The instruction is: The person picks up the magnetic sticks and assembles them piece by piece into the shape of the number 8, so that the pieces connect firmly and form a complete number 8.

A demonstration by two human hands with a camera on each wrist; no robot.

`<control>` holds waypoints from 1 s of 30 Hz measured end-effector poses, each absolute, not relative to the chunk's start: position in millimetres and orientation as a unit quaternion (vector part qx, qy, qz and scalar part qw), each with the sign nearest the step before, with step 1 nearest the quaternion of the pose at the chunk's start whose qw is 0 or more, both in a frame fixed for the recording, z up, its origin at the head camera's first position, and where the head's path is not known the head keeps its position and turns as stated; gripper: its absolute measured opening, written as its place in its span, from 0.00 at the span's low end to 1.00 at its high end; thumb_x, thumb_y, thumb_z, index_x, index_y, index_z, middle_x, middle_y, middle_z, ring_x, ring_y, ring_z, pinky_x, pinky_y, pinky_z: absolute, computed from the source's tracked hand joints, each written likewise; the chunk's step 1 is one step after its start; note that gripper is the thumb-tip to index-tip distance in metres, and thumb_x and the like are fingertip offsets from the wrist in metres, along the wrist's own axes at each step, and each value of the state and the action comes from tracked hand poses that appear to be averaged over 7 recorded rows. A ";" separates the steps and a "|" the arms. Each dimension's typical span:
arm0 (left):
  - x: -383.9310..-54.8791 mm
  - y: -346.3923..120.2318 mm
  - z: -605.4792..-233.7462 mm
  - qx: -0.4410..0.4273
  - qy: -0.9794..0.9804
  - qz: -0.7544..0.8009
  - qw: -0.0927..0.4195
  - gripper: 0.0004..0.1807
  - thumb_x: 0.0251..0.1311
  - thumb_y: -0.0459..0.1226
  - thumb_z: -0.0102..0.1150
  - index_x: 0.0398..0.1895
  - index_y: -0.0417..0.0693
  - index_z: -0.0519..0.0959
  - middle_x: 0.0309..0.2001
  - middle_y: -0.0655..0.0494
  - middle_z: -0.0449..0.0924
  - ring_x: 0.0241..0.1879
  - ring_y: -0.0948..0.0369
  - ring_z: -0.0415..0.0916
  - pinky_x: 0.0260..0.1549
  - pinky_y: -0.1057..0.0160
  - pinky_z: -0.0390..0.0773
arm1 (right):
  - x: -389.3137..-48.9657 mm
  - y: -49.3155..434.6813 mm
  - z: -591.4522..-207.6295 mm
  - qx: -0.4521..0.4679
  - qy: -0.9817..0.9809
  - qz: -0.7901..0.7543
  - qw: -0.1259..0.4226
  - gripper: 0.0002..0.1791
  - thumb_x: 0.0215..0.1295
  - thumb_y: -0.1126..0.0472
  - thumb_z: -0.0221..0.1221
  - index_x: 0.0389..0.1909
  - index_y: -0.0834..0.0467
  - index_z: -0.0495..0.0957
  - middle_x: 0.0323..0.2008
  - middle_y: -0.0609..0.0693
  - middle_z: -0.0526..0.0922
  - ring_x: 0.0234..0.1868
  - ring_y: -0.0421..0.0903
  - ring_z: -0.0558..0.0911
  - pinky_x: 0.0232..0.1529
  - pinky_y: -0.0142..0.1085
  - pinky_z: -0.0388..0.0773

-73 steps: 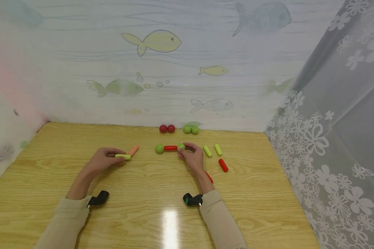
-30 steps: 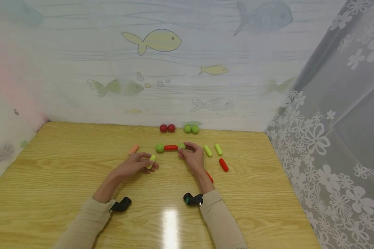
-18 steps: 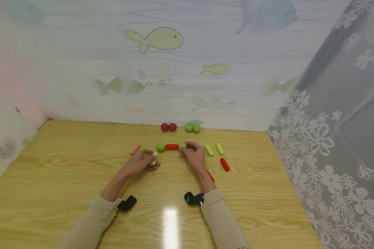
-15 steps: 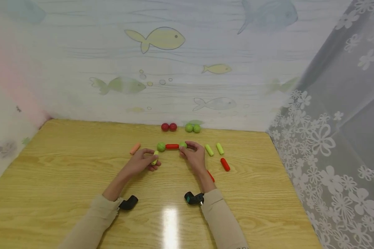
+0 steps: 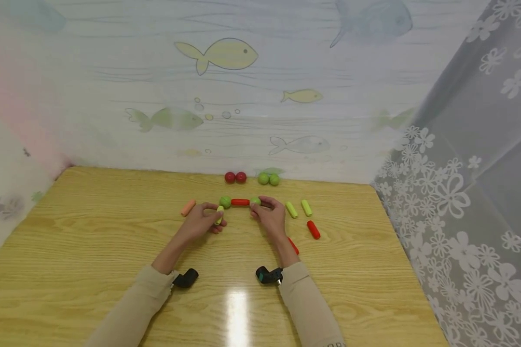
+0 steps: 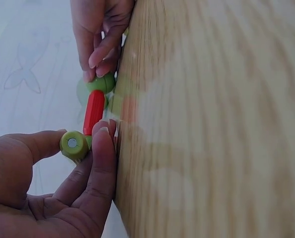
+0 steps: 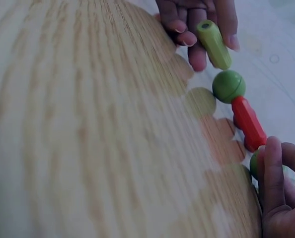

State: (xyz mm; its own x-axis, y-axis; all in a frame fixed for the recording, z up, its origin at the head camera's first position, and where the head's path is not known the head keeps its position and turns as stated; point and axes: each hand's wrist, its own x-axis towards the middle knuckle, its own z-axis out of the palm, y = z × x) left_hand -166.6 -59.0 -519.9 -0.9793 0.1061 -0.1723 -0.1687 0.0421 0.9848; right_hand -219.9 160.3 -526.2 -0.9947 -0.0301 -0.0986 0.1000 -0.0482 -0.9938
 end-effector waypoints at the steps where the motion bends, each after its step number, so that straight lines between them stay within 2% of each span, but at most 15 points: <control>1: -169.1 -60.2 -519.7 -0.019 0.716 0.690 0.100 0.24 0.76 0.36 0.54 0.66 0.30 0.65 0.38 0.38 0.87 0.29 0.58 0.85 0.33 0.62 0.85 | -221.3 159.4 -526.0 0.027 0.686 -0.726 0.044 0.20 0.67 0.70 0.65 0.58 0.69 0.77 0.47 0.59 0.78 0.33 0.40 0.85 0.37 0.29 0.84; 7: -184.1 -65.8 -519.2 -0.011 0.719 0.688 0.104 0.24 0.75 0.35 0.55 0.65 0.28 0.65 0.37 0.36 0.86 0.28 0.59 0.84 0.31 0.63 0.85 | -229.7 153.2 -524.9 0.033 0.678 -0.734 0.039 0.21 0.67 0.71 0.64 0.59 0.71 0.75 0.47 0.59 0.77 0.33 0.40 0.86 0.38 0.28 0.84; 30: -182.2 -47.0 -517.2 -0.025 0.712 0.696 0.092 0.23 0.75 0.36 0.55 0.63 0.27 0.67 0.36 0.35 0.86 0.24 0.61 0.83 0.29 0.64 0.85 | -228.3 168.0 -523.7 0.030 0.682 -0.729 0.047 0.21 0.67 0.72 0.64 0.59 0.71 0.75 0.46 0.60 0.77 0.32 0.39 0.86 0.36 0.28 0.84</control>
State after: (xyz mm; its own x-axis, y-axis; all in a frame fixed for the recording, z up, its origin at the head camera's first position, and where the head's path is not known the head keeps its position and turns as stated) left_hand -182.2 -47.0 -517.2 -0.9817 0.0927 -0.1661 -0.1639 0.0307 0.9860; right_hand -228.3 168.0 -523.7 -0.9937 -0.0278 -0.1083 0.1099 -0.0656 -0.9918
